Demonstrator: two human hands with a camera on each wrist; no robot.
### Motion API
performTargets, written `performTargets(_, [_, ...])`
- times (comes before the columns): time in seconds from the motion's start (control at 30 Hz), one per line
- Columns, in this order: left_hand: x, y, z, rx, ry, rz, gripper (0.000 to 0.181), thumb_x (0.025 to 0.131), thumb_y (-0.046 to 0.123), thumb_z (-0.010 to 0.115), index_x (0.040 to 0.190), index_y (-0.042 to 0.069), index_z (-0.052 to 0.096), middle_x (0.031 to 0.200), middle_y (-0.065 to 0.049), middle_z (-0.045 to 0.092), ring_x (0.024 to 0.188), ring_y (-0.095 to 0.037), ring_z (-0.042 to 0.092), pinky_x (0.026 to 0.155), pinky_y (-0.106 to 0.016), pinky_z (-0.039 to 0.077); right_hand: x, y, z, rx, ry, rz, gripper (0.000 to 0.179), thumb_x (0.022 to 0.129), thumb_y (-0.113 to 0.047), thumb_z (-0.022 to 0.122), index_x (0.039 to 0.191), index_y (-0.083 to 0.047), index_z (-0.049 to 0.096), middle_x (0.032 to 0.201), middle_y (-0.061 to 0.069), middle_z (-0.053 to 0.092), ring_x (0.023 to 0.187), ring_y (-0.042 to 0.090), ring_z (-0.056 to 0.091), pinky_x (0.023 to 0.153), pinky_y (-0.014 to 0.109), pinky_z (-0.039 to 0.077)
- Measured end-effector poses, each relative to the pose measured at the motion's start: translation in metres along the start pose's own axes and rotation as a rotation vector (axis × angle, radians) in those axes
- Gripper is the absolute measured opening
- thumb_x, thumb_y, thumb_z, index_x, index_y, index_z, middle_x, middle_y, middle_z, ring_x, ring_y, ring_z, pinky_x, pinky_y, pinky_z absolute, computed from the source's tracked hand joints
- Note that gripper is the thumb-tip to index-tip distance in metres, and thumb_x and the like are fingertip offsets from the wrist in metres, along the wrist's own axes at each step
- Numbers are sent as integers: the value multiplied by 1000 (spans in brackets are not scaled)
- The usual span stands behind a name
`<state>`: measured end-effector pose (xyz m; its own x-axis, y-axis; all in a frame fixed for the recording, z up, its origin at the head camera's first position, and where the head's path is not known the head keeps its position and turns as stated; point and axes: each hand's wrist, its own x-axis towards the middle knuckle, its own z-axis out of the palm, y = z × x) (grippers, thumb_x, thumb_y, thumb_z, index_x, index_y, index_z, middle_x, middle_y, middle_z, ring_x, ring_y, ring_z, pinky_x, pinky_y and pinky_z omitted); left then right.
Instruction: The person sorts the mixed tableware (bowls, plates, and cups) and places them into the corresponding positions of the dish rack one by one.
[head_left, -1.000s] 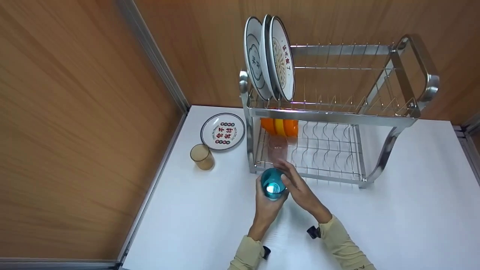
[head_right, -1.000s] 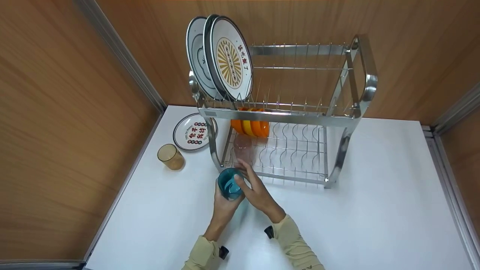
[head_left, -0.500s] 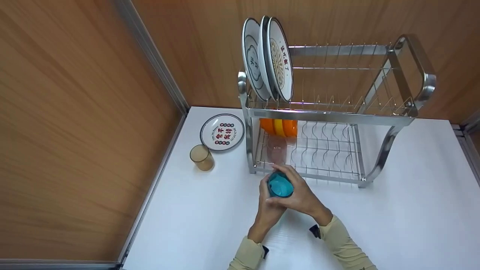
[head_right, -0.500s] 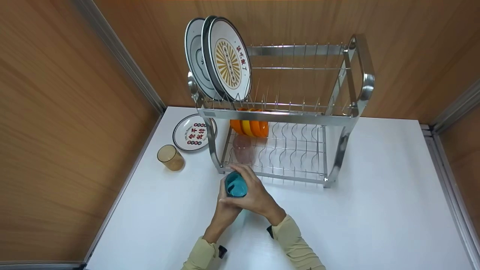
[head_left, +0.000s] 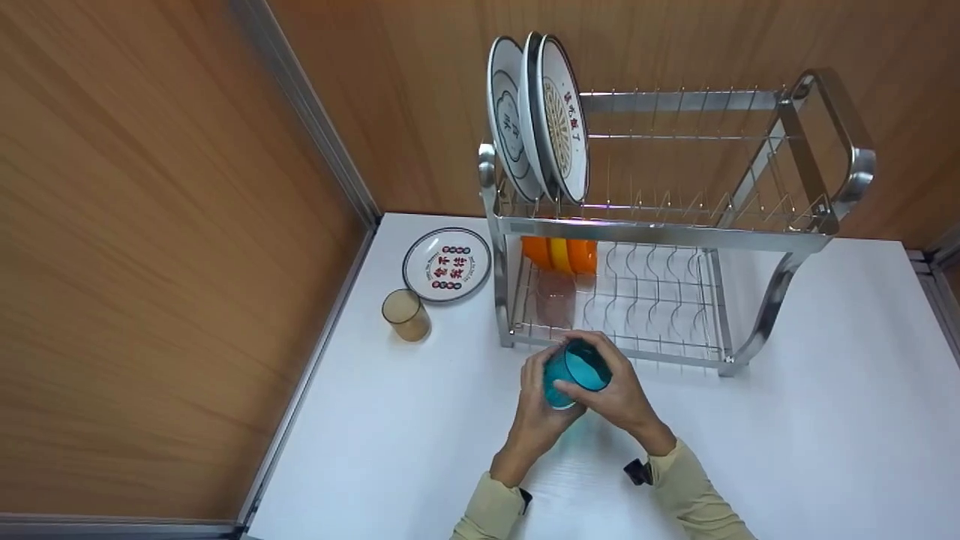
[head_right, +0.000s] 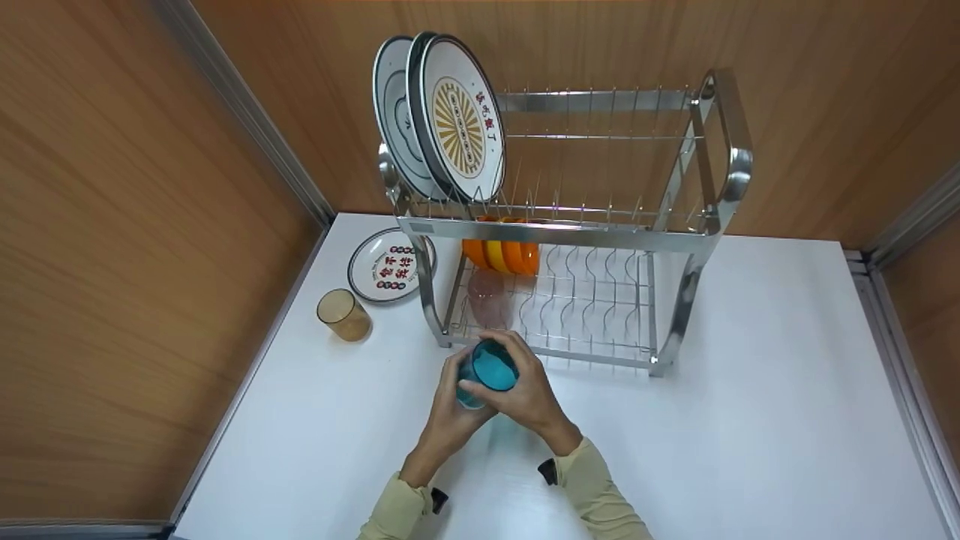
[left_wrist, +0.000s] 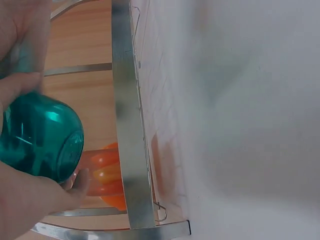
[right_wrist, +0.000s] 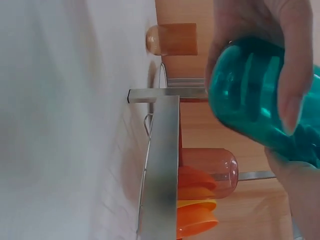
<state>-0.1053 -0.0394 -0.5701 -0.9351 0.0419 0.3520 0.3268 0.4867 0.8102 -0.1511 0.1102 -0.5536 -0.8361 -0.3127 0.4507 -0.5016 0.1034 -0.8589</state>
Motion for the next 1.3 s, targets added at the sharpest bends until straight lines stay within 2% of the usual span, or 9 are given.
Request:
performTargets(0.1, [0, 1, -4, -30, -23, 16, 83, 85, 27, 86, 150, 9, 37, 143, -9, 46, 132, -27, 48, 110, -41, 47, -4, 1, -7, 66, 31, 28, 66, 79, 10, 78, 140, 2, 54, 136, 22, 59, 123, 23, 56, 107, 33, 48])
performTargets(0.17, [1, 2, -6, -51, -34, 21, 83, 85, 30, 86, 150, 9, 38, 143, -9, 46, 132, -27, 49, 110, -42, 48, -6, 2, -11, 129, 45, 42, 62, 84, 11, 72, 142, 1, 53, 136, 20, 59, 124, 22, 55, 108, 27, 45])
performTargets(0.3, [1, 6, -8, -108, -50, 19, 84, 86, 31, 85, 151, 9, 38, 146, -9, 47, 134, -27, 48, 110, -42, 47, -8, 3, -19, 218, 65, 45, 54, 92, 9, 61, 144, 1, 50, 136, 22, 57, 126, 24, 53, 112, 25, 41])
performTargets(0.47, [1, 12, -11, -226, -72, -33, 84, 87, 31, 84, 152, 9, 37, 150, -7, 45, 138, -27, 46, 111, -43, 45, -11, 5, -24, 235, 77, 45, 49, 96, 5, 54, 144, 3, 48, 137, 26, 54, 128, 23, 52, 113, 26, 39])
performTargets(0.7, [2, 18, -18, -374, -60, -105, 80, 89, 34, 81, 154, 16, 37, 155, -9, 42, 143, -30, 40, 111, -55, 42, -20, 7, -32, 220, 81, 95, 44, 96, 1, 53, 140, 0, 53, 138, 16, 56, 129, 22, 51, 110, 24, 41])
performTargets(0.87, [4, 21, -20, -440, -53, -114, 77, 93, 32, 78, 154, 12, 36, 157, -13, 40, 144, -30, 39, 114, -45, 41, -25, 9, -35, 202, 29, 110, 47, 94, 4, 58, 140, -1, 53, 139, 15, 56, 128, 21, 51, 111, 23, 40])
performTargets(1.07, [8, 29, -21, -429, -44, -68, 72, 97, 27, 73, 156, 10, 36, 156, -9, 39, 141, -28, 41, 114, -38, 41, -29, 9, -37, 183, -55, 155, 62, 88, 8, 70, 145, -5, 51, 143, 10, 55, 128, 17, 53, 108, 21, 44])
performTargets(1.17, [11, 33, -20, -378, -36, 0, 67, 99, 24, 71, 156, 11, 39, 156, -8, 39, 140, -27, 43, 113, -38, 42, -30, 7, -36, 165, -108, 137, 73, 84, 8, 77, 149, -6, 47, 148, 12, 52, 130, 15, 54, 107, 23, 45])
performTargets(1.3, [15, 37, -18, -287, -21, 106, 64, 97, 19, 73, 154, 11, 43, 157, -10, 38, 141, -28, 44, 113, -40, 43, -27, 3, -33, 102, -151, 60, 89, 80, 4, 84, 155, -4, 38, 154, 18, 45, 136, 11, 50, 110, 23, 41])
